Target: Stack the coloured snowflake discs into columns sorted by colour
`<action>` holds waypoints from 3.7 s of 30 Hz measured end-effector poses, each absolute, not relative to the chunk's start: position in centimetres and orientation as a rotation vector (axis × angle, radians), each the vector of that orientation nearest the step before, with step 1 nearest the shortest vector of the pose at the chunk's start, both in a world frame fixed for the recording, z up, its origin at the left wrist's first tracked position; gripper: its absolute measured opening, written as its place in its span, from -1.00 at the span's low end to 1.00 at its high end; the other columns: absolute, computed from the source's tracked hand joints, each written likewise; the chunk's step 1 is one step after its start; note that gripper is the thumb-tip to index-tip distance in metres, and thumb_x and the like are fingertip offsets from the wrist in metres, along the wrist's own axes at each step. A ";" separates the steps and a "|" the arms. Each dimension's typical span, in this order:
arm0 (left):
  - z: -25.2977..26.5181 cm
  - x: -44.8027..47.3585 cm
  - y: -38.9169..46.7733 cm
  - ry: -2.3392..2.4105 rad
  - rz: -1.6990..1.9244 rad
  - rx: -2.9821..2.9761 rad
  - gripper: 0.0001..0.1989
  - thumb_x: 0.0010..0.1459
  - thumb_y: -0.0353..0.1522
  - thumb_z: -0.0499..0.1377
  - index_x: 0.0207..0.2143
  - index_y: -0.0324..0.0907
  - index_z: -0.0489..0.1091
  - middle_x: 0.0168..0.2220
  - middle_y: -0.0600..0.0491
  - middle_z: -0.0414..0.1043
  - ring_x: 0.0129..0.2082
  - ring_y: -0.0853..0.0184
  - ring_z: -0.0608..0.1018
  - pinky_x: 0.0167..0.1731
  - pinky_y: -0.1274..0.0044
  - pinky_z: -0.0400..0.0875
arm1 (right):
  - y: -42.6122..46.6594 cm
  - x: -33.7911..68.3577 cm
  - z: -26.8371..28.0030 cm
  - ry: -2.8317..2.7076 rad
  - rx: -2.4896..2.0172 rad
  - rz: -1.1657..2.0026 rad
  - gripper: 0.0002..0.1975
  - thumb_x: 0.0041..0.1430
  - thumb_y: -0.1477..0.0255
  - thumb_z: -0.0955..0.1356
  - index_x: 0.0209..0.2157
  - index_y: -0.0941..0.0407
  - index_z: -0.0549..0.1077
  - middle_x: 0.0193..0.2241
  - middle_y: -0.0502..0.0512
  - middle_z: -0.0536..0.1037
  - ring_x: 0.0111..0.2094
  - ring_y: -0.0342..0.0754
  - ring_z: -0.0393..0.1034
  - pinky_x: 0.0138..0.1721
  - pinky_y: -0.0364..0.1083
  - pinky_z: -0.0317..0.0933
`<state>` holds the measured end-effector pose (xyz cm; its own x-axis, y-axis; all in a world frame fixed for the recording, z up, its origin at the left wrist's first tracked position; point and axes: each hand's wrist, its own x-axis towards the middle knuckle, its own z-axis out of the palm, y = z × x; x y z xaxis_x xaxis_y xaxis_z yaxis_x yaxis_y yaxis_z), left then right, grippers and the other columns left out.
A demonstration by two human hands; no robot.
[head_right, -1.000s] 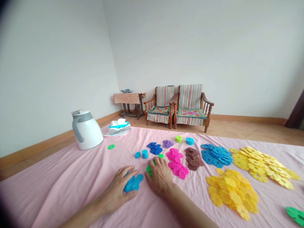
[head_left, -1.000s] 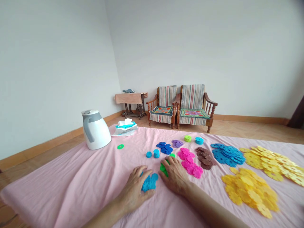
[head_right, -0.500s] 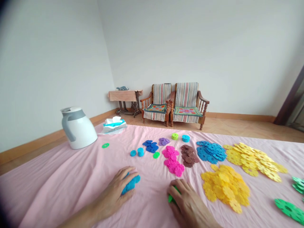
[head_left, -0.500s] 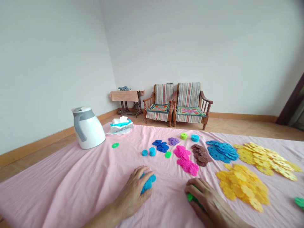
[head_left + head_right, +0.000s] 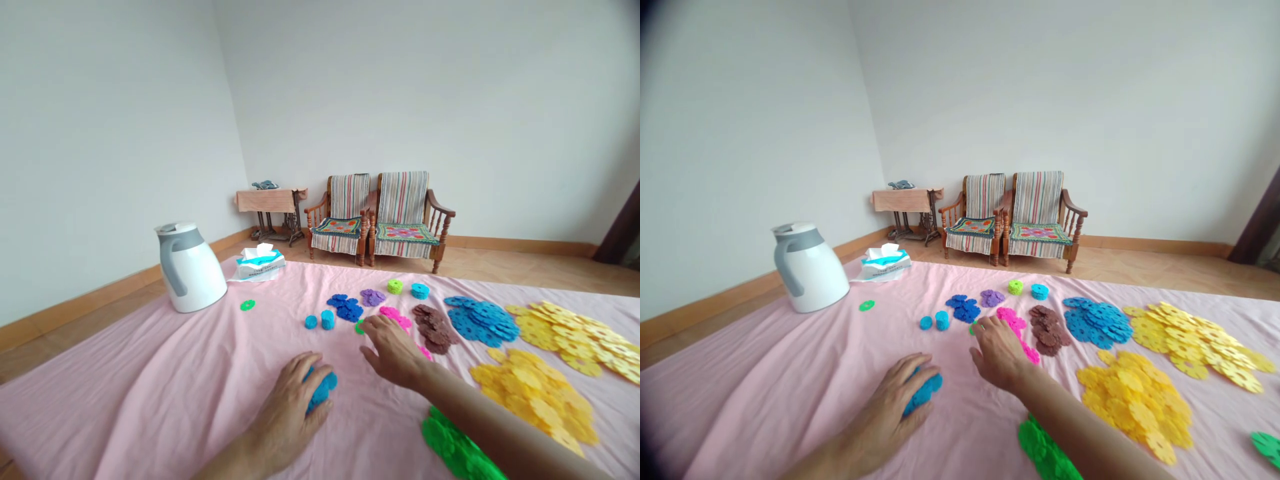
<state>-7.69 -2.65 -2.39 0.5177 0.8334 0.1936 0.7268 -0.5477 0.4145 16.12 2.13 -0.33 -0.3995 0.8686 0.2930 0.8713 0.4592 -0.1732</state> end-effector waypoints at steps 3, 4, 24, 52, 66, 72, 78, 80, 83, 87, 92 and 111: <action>-2.3 -7.6 -2.8 1.319 0.528 2.501 -0.59 0.18 -0.27 0.07 0.10 0.02 0.26 0.17 -0.02 0.15 0.19 0.12 0.17 0.19 0.23 0.09 | 3.9 15.2 -0.7 -2.364 -1.539 -0.036 -0.76 0.17 0.37 0.27 -0.21 0.20 0.46 -0.21 0.27 0.49 -0.16 0.14 0.34 -0.12 0.08 0.14; -2.3 -7.6 -2.9 1.320 0.527 2.509 -0.59 0.18 -0.29 0.07 0.11 0.01 0.26 0.18 -0.02 0.15 0.19 0.12 0.16 0.19 0.23 0.09 | 4.2 15.0 -0.8 -2.367 -1.548 -0.039 -0.75 0.18 0.35 0.26 -0.22 0.20 0.46 -0.23 0.28 0.49 -0.18 0.15 0.34 -0.14 0.08 0.14; -2.1 -4.7 -4.2 1.239 0.313 2.532 -0.52 0.25 -0.30 -0.02 0.22 -0.09 0.10 0.29 -0.07 -0.05 0.27 0.09 0.03 0.20 0.19 0.07 | -8.2 21.6 -4.1 -2.116 -1.332 -0.050 -0.84 0.26 0.37 0.20 -0.23 0.03 0.39 -0.30 0.06 0.52 -0.28 -0.04 0.44 -0.26 -0.10 0.30; 0.0 -6.5 9.7 1.644 0.367 2.489 -0.81 -0.05 -0.51 0.14 -0.34 -0.19 0.46 -0.33 0.04 0.43 -0.22 0.28 0.45 -0.20 0.56 0.27 | -7.8 23.0 -5.4 -1.936 -1.278 -0.069 -0.83 0.28 0.32 0.21 -0.14 -0.01 0.36 -0.25 0.02 0.55 -0.22 -0.12 0.49 -0.22 -0.21 0.35; 0.1 -1.7 4.6 1.344 0.378 2.582 -0.92 -0.16 -0.45 0.14 -0.50 -0.19 0.33 -0.44 0.08 0.36 -0.38 0.33 0.41 -0.38 0.58 0.22 | -7.9 23.0 -5.6 -1.935 -1.271 -0.062 -0.82 0.28 0.37 0.20 -0.11 0.00 0.33 -0.22 0.03 0.55 -0.20 -0.11 0.49 -0.22 -0.20 0.34; 0.6 1.2 7.1 1.447 0.419 2.640 -0.83 -0.15 -0.44 0.17 -0.39 -0.23 0.39 -0.34 -0.01 0.40 -0.31 0.25 0.45 -0.34 0.53 0.27 | -7.9 23.1 -5.4 -1.968 -1.282 -0.080 -0.82 0.28 0.36 0.20 -0.12 0.00 0.35 -0.23 0.03 0.55 -0.22 -0.11 0.49 -0.22 -0.19 0.35; -0.1 2.1 8.2 1.558 0.232 2.661 -0.79 -0.11 -0.45 0.17 -0.33 -0.27 0.41 -0.25 -0.10 0.42 -0.22 0.16 0.47 -0.25 0.47 0.30 | -7.9 23.1 -5.6 -1.994 -1.280 -0.136 -0.80 0.30 0.34 0.18 -0.11 0.01 0.35 -0.23 0.07 0.57 -0.22 -0.07 0.51 -0.25 -0.18 0.37; -0.3 2.1 8.2 1.555 0.224 2.664 -0.81 -0.07 -0.45 0.16 -0.32 -0.26 0.40 -0.23 -0.10 0.42 -0.19 0.16 0.46 -0.22 0.47 0.31 | -8.0 23.0 -5.7 -1.997 -1.283 -0.150 -0.79 0.30 0.33 0.18 -0.10 0.01 0.35 -0.23 0.08 0.57 -0.21 -0.06 0.51 -0.25 -0.17 0.37; -0.2 1.8 8.1 1.526 0.261 2.659 -0.83 -0.05 -0.43 0.19 -0.33 -0.24 0.40 -0.23 -0.08 0.41 -0.17 0.18 0.45 -0.18 0.47 0.30 | -7.9 22.9 -5.7 -1.992 -1.286 -0.153 -0.78 0.30 0.33 0.17 -0.11 0.01 0.36 -0.23 0.09 0.57 -0.22 -0.05 0.51 -0.25 -0.16 0.37; 0.7 0.9 7.3 1.431 0.565 2.621 -0.83 -0.04 -0.44 0.20 -0.31 -0.21 0.40 -0.25 -0.03 0.40 -0.19 0.23 0.44 -0.16 0.49 0.30 | -7.8 23.0 -5.6 -1.990 -1.285 -0.117 -0.79 0.30 0.35 0.18 -0.10 0.02 0.35 -0.23 0.08 0.56 -0.22 -0.07 0.50 -0.24 -0.17 0.35; 0.9 -0.7 4.0 1.367 0.871 2.488 -0.74 -0.10 -0.65 -0.05 -0.48 -0.19 0.33 -0.40 0.05 0.38 -0.33 0.35 0.44 -0.31 0.57 0.27 | -8.0 22.9 -5.1 -1.990 -1.297 -0.038 -0.81 0.28 0.38 0.20 -0.13 0.01 0.37 -0.24 0.06 0.53 -0.21 -0.09 0.47 -0.21 -0.16 0.33; -2.6 -4.8 4.9 1.453 1.018 1.915 -0.81 -0.28 -0.54 -0.15 -0.78 -0.16 0.13 -0.75 0.16 0.16 -0.64 0.42 0.30 -0.53 0.61 0.15 | -4.5 16.9 -0.1 -2.210 -1.410 0.641 -0.79 0.03 0.59 0.31 -0.28 0.07 0.44 -0.27 0.04 0.42 -0.23 -0.06 0.34 -0.21 -0.13 0.20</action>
